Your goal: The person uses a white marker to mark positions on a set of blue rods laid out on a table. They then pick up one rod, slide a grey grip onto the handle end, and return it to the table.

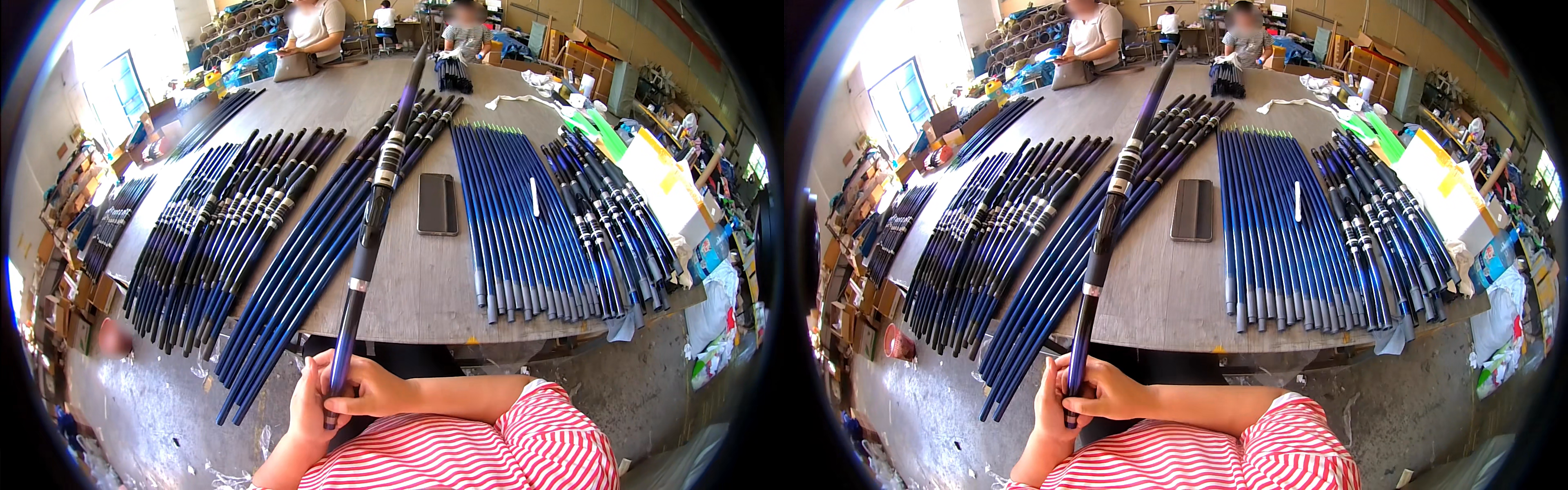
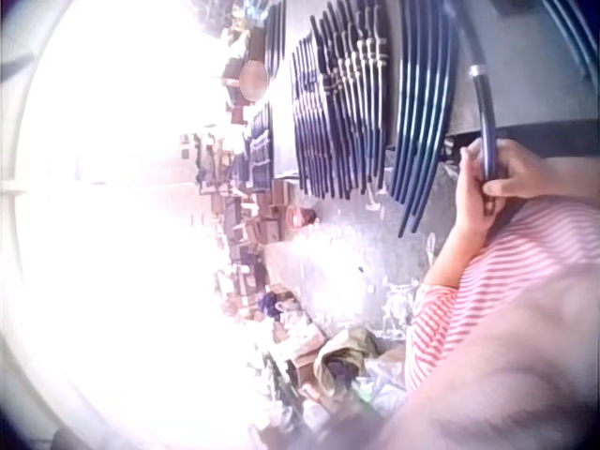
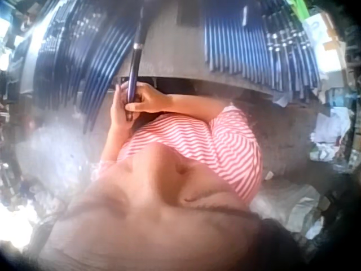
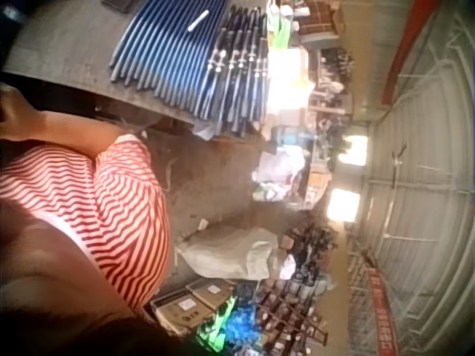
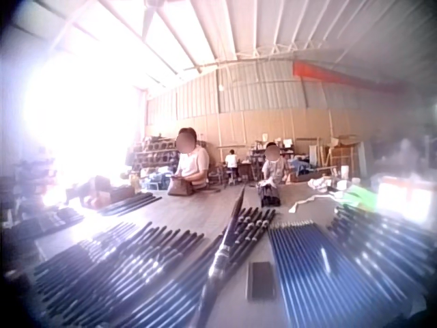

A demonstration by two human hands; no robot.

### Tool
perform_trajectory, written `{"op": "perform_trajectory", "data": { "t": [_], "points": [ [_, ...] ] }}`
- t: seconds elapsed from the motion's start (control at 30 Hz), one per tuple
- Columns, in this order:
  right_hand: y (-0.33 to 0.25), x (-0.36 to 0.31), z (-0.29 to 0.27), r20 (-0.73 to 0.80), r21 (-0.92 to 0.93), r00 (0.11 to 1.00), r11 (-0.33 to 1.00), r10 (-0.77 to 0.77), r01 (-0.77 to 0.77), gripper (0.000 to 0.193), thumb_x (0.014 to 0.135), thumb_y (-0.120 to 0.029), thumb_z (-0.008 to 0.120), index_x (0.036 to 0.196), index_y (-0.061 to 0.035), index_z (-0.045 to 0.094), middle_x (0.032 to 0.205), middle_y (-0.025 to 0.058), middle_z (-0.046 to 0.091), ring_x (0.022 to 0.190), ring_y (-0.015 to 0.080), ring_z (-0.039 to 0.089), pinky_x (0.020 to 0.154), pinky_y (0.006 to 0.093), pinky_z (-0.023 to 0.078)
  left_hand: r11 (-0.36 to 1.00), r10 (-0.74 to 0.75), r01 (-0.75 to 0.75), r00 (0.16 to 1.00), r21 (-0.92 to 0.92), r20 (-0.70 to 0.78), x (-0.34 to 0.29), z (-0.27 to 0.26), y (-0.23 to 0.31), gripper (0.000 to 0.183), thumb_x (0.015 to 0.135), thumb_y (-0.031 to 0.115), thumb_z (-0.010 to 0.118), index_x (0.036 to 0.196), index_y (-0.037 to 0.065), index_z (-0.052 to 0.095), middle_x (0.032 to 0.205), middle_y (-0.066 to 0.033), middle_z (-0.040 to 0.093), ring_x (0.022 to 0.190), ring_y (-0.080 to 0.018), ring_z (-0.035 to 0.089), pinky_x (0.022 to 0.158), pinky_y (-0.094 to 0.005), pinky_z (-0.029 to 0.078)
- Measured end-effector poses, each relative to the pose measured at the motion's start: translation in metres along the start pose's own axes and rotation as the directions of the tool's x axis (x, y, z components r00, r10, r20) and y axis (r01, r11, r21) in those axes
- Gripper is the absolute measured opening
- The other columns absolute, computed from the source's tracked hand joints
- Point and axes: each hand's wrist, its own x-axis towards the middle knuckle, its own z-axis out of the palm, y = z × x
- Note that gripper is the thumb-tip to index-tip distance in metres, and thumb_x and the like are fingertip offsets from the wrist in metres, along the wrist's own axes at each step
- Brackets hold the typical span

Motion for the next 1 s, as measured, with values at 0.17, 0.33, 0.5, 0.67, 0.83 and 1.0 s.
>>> {"op": "perform_trajectory", "data": {
  "t": [0.17,0.33,0.5,0.67,0.83,1.0],
  "points": [
    [-0.005,0.002,-0.005,0.059,0.312,0.943,0.891,0.329,-0.330,0.042,0.081,-0.013,0.064,0.116,0.0016,0.046,0.103,0.0079,0.053,0.083,0.0119,0.058,0.070,0.0228,0.049,0.957,-0.172,0.178,0.984,-0.230,0.048,0.010,0.000,0.006,0.049,0.089,0.050,0.037,0.097,0.006,0.056,0.062,-0.0083,0.053,0.036,-0.0190,0.045,0.030,-0.0263,0.035],
    [0.012,-0.005,-0.004,0.058,0.279,0.950,0.909,0.306,-0.310,0.044,0.082,-0.013,0.064,0.119,0.0015,0.045,0.102,0.0052,0.053,0.080,0.0092,0.058,0.070,0.0222,0.048,0.941,-0.234,0.232,0.972,-0.247,0.022,0.006,-0.007,0.004,0.050,0.090,0.051,0.037,0.096,0.005,0.055,0.067,-0.0066,0.054,0.038,-0.0138,0.044,0.030,-0.0230,0.033],
    [0.021,-0.002,0.002,0.095,-0.212,0.995,0.976,-0.023,0.043,0.065,0.072,-0.025,0.074,0.124,-0.0012,0.044,0.125,0.0168,0.045,0.109,0.0273,0.050,0.092,0.0339,0.041,0.979,0.119,-0.113,0.992,0.172,-0.028,0.003,-0.019,-0.008,0.037,0.092,0.038,0.048,0.097,0.002,0.053,0.062,-0.0060,0.053,0.036,-0.0081,0.039,0.029,-0.0194,0.024],
    [0.007,-0.005,-0.014,0.040,-0.167,0.999,0.986,0.026,-0.019,0.086,0.071,-0.039,0.075,0.133,0.0015,0.032,0.133,0.0197,0.040,0.129,0.0329,0.033,0.105,0.0445,0.026,0.825,0.173,-0.130,0.985,0.549,-0.027,-0.031,-0.039,0.018,0.035,0.089,0.030,0.057,0.095,-0.004,0.060,0.055,-0.0046,0.054,0.037,-0.0062,0.042,0.034,-0.0181,0.028],
    [-0.021,-0.002,-0.079,-0.557,0.358,0.827,0.920,0.075,0.158,0.068,0.092,-0.052,0.037,0.141,-0.0077,0.018,0.122,0.0217,0.050,0.100,0.0260,0.058,0.089,0.0392,0.046,0.526,0.274,-0.148,0.962,0.837,-0.002,-0.078,-0.119,0.046,0.039,0.088,0.034,0.056,0.077,-0.003,0.060,0.050,-0.0038,0.051,0.035,-0.0071,0.042,0.032,-0.0196,0.026],
    [-0.035,0.003,-0.095,-0.730,0.322,0.681,0.908,0.057,0.269,0.037,0.095,-0.034,0.042,0.115,-0.0030,0.046,0.099,0.0143,0.058,0.088,0.0211,0.060,0.078,0.0324,0.050,0.863,0.203,0.130,0.795,0.488,-0.572,-0.123,-0.189,0.071,0.032,0.084,0.023,0.064,0.111,0.009,0.055,0.095,-0.0139,0.063,0.086,-0.0278,0.060,0.064,-0.0393,0.048]
  ]
}}
